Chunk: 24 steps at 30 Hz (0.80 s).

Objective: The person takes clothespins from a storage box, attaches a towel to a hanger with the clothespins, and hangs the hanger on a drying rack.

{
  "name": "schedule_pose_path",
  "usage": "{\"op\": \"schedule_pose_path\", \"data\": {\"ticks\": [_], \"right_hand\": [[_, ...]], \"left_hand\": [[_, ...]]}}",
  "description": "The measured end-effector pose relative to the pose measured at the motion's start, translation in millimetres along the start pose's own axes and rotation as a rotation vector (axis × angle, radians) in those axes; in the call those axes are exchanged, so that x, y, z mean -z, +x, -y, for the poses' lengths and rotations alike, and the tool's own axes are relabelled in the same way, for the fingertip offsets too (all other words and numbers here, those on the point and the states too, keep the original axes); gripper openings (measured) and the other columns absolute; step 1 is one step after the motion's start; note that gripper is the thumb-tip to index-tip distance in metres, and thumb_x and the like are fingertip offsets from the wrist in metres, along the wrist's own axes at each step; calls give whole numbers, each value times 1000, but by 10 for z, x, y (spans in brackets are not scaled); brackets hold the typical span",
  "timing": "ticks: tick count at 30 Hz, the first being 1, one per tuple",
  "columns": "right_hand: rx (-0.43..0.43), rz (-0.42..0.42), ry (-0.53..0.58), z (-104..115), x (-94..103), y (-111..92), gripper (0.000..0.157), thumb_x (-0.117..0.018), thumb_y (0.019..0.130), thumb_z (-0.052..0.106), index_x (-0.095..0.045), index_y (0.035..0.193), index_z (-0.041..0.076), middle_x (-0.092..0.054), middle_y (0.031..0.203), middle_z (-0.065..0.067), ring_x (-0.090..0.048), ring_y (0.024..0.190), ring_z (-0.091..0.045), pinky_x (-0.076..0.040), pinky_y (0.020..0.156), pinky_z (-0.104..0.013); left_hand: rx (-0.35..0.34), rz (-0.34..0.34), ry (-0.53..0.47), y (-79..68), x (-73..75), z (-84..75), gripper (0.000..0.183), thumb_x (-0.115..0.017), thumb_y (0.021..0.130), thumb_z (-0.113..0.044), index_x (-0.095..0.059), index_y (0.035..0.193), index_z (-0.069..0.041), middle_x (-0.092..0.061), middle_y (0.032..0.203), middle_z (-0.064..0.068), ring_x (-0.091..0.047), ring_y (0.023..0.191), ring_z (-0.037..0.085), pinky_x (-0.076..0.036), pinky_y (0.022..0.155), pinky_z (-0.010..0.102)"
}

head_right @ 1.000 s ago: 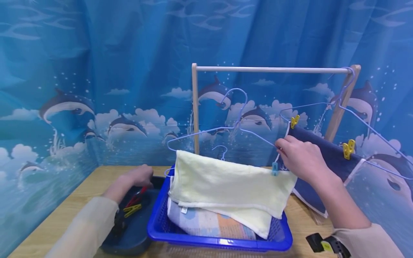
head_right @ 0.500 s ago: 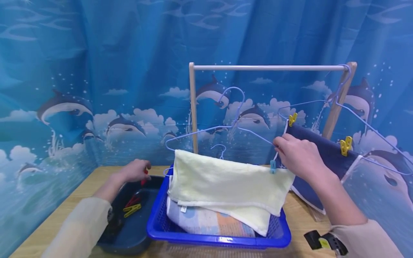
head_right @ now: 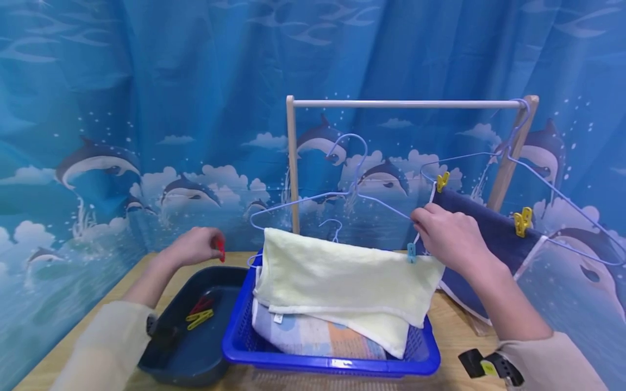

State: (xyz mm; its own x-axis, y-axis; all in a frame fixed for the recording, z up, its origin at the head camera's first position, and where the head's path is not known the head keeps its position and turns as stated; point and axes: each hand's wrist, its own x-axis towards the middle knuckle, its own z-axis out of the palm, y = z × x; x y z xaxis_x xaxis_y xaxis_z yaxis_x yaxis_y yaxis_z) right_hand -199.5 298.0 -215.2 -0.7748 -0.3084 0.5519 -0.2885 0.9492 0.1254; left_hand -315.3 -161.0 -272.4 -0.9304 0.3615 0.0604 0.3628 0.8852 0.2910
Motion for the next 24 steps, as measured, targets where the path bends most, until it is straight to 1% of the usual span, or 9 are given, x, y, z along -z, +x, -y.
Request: {"op": "schedule_pose_path", "data": {"ticks": [2, 5, 11, 14, 17, 21, 24], "right_hand": [[-1, 8, 5, 1, 2, -1, 12, -66, 84, 8, -65, 95, 3, -61, 82, -9, -45, 55, -15, -38, 46, -27], [6, -2, 1, -5, 2, 0, 11, -66, 84, 7, -64, 94, 4, -61, 82, -9, -45, 55, -15, -38, 46, -26], [23, -23, 11, -3, 4, 39, 12, -67, 83, 6, -65, 94, 3, -61, 82, -10, -44, 54, -14, -39, 46, -26], [21, -20, 14, 2, 4, 50, 12, -66, 83, 6, -65, 94, 3, -61, 81, -10, -43, 53, -14, -38, 45, -25], [11, -5, 14, 6, 1, 52, 12, -66, 84, 7, -65, 95, 3, -61, 82, -10, -43, 53, -14, -37, 45, -25], [7, 4, 15, 9, -14, 51, 13, -65, 85, 7, -65, 96, 3, -61, 84, -11, -43, 53, -14, -37, 45, -26], [31, -25, 17, 9, -45, 40, 13, -66, 84, 6, -65, 96, 3, -62, 83, -10, -42, 51, -13, -36, 44, -25]], "left_hand": [[5, -18, 23, -23, 49, -50, 17, -68, 83, -15, -60, 96, -8, -59, 78, 1, -54, 68, 17, -44, 60, 33], [-10, -36, 49, -50, 121, -130, 20, -71, 81, -18, -59, 93, -10, -58, 78, 1, -53, 68, 17, -44, 59, 32], [-66, -63, 72, -119, 238, -300, 25, -73, 80, -23, -60, 97, -10, -60, 83, 1, -55, 73, 17, -47, 63, 33], [-136, -100, 81, -156, 285, -424, 25, -74, 79, -23, -62, 98, -11, -61, 85, 0, -56, 77, 16, -49, 67, 34], [-224, -147, 97, -213, 336, -581, 24, -75, 79, -21, -65, 98, -11, -62, 88, -1, -55, 80, 16, -48, 70, 34], [-349, -234, 127, -279, 385, -772, 23, -76, 78, -19, -68, 98, -11, -64, 89, -1, -53, 81, 17, -46, 72, 34], [-413, -300, 160, -289, 388, -874, 21, -78, 77, -20, -70, 95, -12, -67, 88, -2, -52, 79, 16, -44, 72, 34]]}}
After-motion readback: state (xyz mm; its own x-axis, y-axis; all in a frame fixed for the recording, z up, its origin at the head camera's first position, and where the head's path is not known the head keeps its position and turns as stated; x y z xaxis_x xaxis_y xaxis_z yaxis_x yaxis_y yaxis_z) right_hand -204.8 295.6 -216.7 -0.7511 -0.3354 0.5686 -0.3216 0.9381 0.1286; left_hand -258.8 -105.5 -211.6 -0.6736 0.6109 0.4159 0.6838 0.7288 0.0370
